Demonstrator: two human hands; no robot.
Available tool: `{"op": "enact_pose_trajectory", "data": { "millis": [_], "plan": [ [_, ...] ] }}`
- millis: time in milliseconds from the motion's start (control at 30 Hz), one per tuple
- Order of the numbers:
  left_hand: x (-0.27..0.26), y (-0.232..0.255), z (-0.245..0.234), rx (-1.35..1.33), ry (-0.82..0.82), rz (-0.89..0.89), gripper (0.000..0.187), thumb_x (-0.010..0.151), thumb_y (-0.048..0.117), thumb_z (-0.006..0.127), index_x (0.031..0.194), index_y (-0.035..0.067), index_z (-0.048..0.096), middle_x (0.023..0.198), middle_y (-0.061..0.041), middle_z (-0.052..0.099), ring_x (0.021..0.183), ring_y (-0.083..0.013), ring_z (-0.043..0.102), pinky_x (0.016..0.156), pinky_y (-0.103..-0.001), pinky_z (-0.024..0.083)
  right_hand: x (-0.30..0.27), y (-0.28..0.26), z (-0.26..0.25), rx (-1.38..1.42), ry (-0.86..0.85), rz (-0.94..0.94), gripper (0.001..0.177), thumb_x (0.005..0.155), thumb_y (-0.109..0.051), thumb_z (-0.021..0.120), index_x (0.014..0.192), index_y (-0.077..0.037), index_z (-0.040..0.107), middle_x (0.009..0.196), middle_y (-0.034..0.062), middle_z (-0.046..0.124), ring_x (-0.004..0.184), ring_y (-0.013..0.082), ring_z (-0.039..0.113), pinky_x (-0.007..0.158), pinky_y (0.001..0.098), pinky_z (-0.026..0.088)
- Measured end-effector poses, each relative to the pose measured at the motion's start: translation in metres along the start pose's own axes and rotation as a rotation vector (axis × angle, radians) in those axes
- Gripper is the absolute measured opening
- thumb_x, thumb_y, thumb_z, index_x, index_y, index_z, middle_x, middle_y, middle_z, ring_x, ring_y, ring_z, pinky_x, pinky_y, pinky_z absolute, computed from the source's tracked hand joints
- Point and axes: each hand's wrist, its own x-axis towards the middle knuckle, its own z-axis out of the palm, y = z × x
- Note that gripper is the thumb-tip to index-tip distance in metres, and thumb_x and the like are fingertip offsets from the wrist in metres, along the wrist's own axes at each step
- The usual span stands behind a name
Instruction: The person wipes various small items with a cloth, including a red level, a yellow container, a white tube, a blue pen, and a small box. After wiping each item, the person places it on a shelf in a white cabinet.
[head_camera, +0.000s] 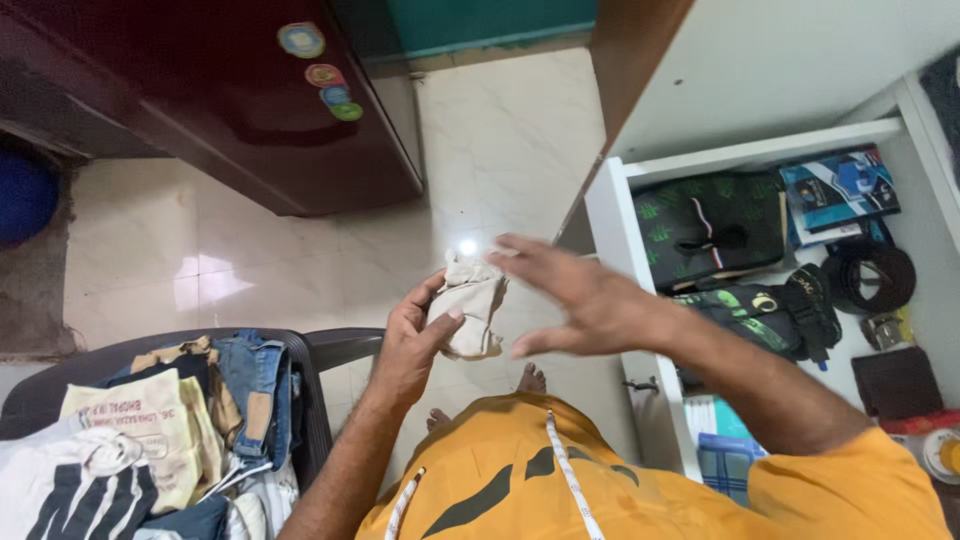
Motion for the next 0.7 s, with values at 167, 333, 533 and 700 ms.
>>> {"op": "enact_pose_trajectory", "data": {
  "millis": [167, 333, 533, 700],
  "plan": [
    [-0.04, 0.021, -0.036, -0.3, -0.215, 0.196, 0.091, 0.084, 0.0, 0.064, 0.163, -0.002, 0.019, 0.151, -0.019, 0.047, 0.141, -0.0227, 0.053, 0.116, -0.035, 0.048, 0.054, -0.027, 0.075, 0.018, 0.012, -0.074, 0.079, 0.081, -0.018, 0.085, 0.151, -0.009, 0.048, 0.159, 0.026, 0.039, 0.139, 0.0409, 0.05, 0.11, 0.0454, 0.047],
    [-0.08, 0.035, -0.075, 0.067, -0.008, 0.259, 0.092, 0.089, 0.005, 0.07, 0.164, 0.009, 0.016, 0.147, -0.019, 0.052, 0.13, -0.0232, 0.056, 0.106, -0.034, 0.049, 0.089, -0.041, 0.127, 0.269, 0.182, -0.121, 0.056, 0.078, 0.0, 0.083, 0.132, -0.009, 0.068, 0.15, 0.0186, 0.06, 0.137, 0.0331, 0.063, 0.109, 0.0386, 0.056],
    [-0.111, 0.03, -0.136, 0.281, 0.234, 0.41, 0.056, 0.097, 0.015, 0.07, 0.148, 0.001, 0.051, 0.144, -0.01, 0.052, 0.129, -0.0178, 0.055, 0.106, -0.033, 0.049, 0.132, -0.09, 0.198, 0.501, 0.29, -0.037, 0.04, 0.083, 0.0, 0.083, 0.119, -0.005, 0.066, 0.136, 0.0149, 0.067, 0.122, 0.0274, 0.069, 0.102, 0.0359, 0.058],
    [-0.128, 0.001, -0.186, 0.076, 0.304, 0.321, 0.036, 0.107, 0.021, 0.06, 0.135, 0.0, 0.062, 0.115, -0.008, 0.07, 0.104, -0.0157, 0.064, 0.092, -0.03, 0.055, 0.15, -0.138, 0.232, 0.392, 0.177, -0.175, 0.062, 0.089, -0.003, 0.079, 0.145, -0.006, 0.053, 0.151, 0.0212, 0.051, 0.139, 0.0356, 0.056, 0.112, 0.0416, 0.052]
  ]
}}
